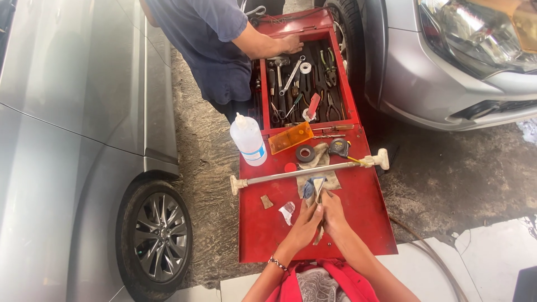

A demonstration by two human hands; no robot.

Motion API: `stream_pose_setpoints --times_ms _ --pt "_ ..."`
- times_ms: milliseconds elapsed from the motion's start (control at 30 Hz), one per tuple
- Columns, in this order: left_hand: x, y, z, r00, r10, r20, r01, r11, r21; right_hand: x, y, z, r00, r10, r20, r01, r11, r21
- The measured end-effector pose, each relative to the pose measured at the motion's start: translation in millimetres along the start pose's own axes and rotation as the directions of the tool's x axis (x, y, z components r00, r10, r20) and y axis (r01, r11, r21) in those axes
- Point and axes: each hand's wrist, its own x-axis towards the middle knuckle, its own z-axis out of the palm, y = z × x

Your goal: The person wipes a tool cart with a cloth, then moves to a silver car with its hood open and holds a metal rod near the engine bay while another person works. The person walks around the garage, picks up a white plastic bottle, and hands it to a coworker before returning to the car.

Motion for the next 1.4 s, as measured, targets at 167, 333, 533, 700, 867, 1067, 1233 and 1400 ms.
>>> stream_pose_setpoints --times_ms 167,333,533,700,867,1067,1233,1400 --pt "8.4 -42.7 -10.7 0.995 0.094 0.014 -0.092 0.987 -0.133 -8.4 -22.6 -1.5 0.996 0.077 -0.055 -0.080 0.995 -0.064" --pt "-1.3 -32.8 -17.8 0.997 0.032 -0.071 -0.050 0.962 -0.268 -52.4 -61.0 32.3 0.980 0.180 0.086 -0.170 0.979 -0.113" --pt "-7.6 -9.4 -12.3 0.997 -0.068 -0.023 0.062 0.982 -0.178 -50.1 -42.9 21.0 0.980 0.158 0.121 -0.120 0.954 -0.275" --pt "-18.0 9.9 -2.9 0.993 -0.010 0.114 0.034 0.977 -0.209 -46.2 -31.9 0.6 0.996 0.079 0.051 -0.059 0.948 -0.314" --pt "-24.9 12.0 6.4 0.982 0.135 0.135 -0.143 0.989 0.049 -30.4 -19.6 -26.6 0.998 0.035 -0.061 -0.051 0.958 -0.284" --pt "-29.3 6.5 26.8 0.995 0.097 0.029 -0.099 0.993 0.072 -46.7 -76.6 -24.4 0.990 -0.029 -0.138 0.007 0.987 -0.160" --pt "-10.3 -46.1 21.3 0.988 0.054 -0.147 -0.066 0.994 -0.083 -47.9 -106.2 -17.7 0.999 -0.010 -0.045 -0.009 0.914 -0.407" --pt "-17.2 -10.7 3.5 0.952 -0.122 -0.282 0.161 0.980 0.119 3.4 -108.2 6.5 0.837 -0.413 0.358 0.442 0.127 -0.888"
